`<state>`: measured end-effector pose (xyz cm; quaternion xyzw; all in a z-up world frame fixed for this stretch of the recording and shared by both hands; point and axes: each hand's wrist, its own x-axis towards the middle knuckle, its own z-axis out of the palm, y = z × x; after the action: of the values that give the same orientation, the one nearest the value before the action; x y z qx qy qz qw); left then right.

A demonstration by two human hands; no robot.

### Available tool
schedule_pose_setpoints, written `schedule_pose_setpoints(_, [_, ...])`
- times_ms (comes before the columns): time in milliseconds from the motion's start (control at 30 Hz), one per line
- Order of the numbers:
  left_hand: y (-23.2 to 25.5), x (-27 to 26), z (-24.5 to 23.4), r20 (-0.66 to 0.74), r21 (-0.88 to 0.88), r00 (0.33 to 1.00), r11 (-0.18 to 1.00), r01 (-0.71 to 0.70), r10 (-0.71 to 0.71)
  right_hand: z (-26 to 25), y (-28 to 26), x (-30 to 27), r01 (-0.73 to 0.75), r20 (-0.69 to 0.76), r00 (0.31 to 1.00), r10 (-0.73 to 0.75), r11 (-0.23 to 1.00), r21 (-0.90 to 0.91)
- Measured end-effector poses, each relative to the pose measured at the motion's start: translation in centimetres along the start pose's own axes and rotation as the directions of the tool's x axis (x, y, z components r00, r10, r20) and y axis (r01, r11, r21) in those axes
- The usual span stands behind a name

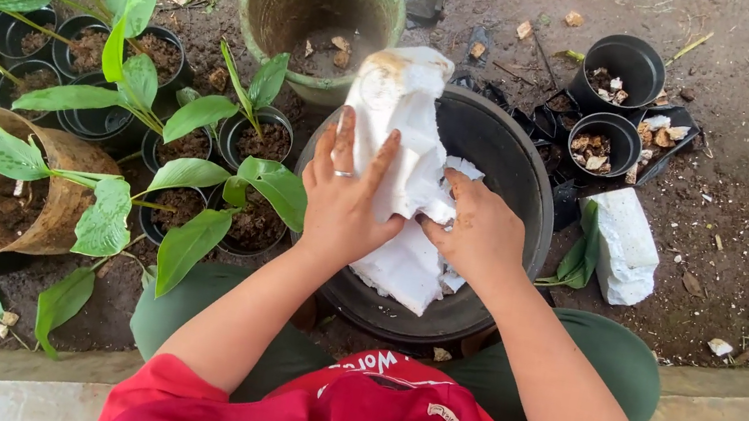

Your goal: A person breaks large pieces of white styrofoam into small chunks by hand into a black basin, likely for use as drainage material in plant pots.

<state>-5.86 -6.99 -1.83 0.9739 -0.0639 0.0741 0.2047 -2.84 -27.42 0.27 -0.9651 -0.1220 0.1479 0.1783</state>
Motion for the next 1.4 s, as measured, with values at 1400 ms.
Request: schedule_pose_setpoints(1400, [0.9,1.2,1.4,0.419,0.239,0.904,0.951,-0.196,0.081,6.0,3.3,2.0,0.112,0.312,0.946,-0.084,0.991,-0.076])
